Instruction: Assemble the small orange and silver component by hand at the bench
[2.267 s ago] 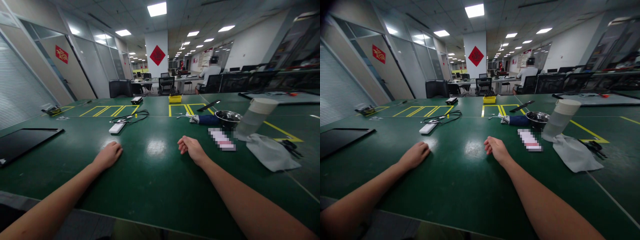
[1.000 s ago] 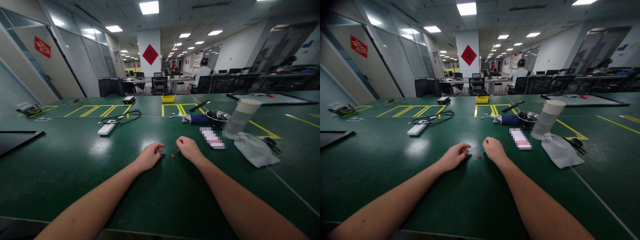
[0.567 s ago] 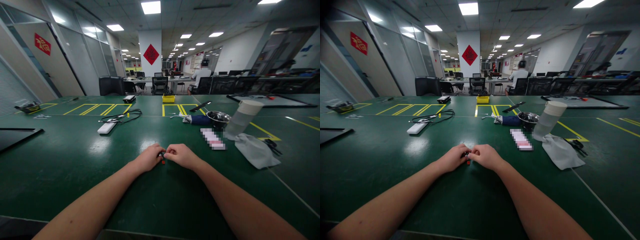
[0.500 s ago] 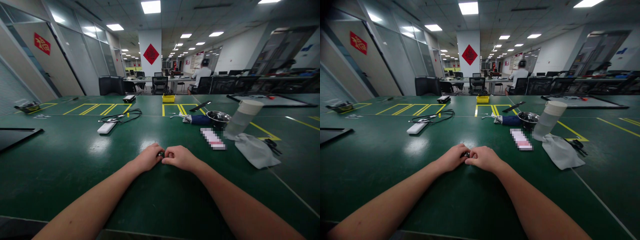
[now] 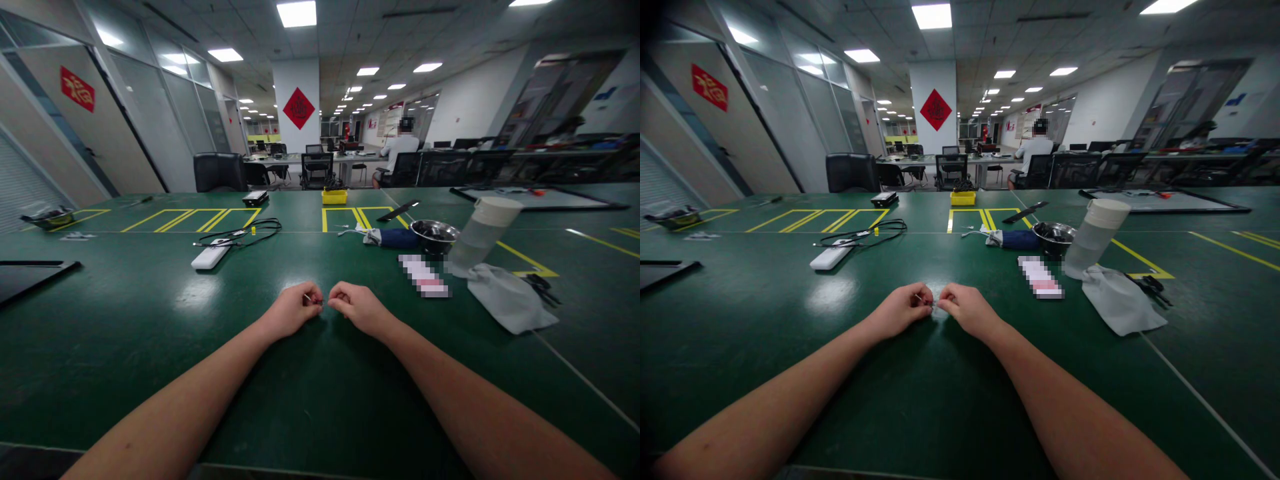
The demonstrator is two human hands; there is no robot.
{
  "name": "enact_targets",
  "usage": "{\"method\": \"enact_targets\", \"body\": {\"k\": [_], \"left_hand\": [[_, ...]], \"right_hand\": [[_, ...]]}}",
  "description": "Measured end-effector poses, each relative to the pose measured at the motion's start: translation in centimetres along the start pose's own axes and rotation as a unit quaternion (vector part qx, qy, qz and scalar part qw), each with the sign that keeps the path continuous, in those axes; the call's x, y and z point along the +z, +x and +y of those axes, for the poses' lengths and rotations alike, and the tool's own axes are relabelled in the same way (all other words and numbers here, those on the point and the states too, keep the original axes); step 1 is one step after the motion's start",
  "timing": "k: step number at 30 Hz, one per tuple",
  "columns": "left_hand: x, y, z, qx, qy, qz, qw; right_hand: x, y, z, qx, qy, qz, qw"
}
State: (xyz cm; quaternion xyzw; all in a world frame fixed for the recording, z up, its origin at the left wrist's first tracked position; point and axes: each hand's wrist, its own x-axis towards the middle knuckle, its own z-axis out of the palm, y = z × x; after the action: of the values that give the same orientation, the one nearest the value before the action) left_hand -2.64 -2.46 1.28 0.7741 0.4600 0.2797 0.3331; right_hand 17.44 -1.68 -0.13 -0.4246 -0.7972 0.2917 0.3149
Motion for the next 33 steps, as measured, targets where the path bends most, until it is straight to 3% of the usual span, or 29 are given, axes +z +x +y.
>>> {"method": "enact_targets", "body": {"k": [4,9,18,33], "left_hand": [[0.3,-0.1,0.4,-0.042,-0.158,-0.024,0.986],[0.7,-0.2,0.6,-0.089,-0.257,-0.007,0.962],[1.6,-0.1,-0.4,-0.092,-0.296,-0.014,0.951],[1.8,0.0,-0.4,-0.14,-0.386,0.006,0.912]], "right_hand": [[0.4,0.0,0.2,0.032,0.128,0.007,0.991],[0.8,0.0,0.2,0.057,0.223,-0.008,0.973],[0.4,0.0,-0.5,0.106,0.269,0.007,0.957],[0.6,-0.1,-0.1,0.114,0.297,0.004,0.948]]}}
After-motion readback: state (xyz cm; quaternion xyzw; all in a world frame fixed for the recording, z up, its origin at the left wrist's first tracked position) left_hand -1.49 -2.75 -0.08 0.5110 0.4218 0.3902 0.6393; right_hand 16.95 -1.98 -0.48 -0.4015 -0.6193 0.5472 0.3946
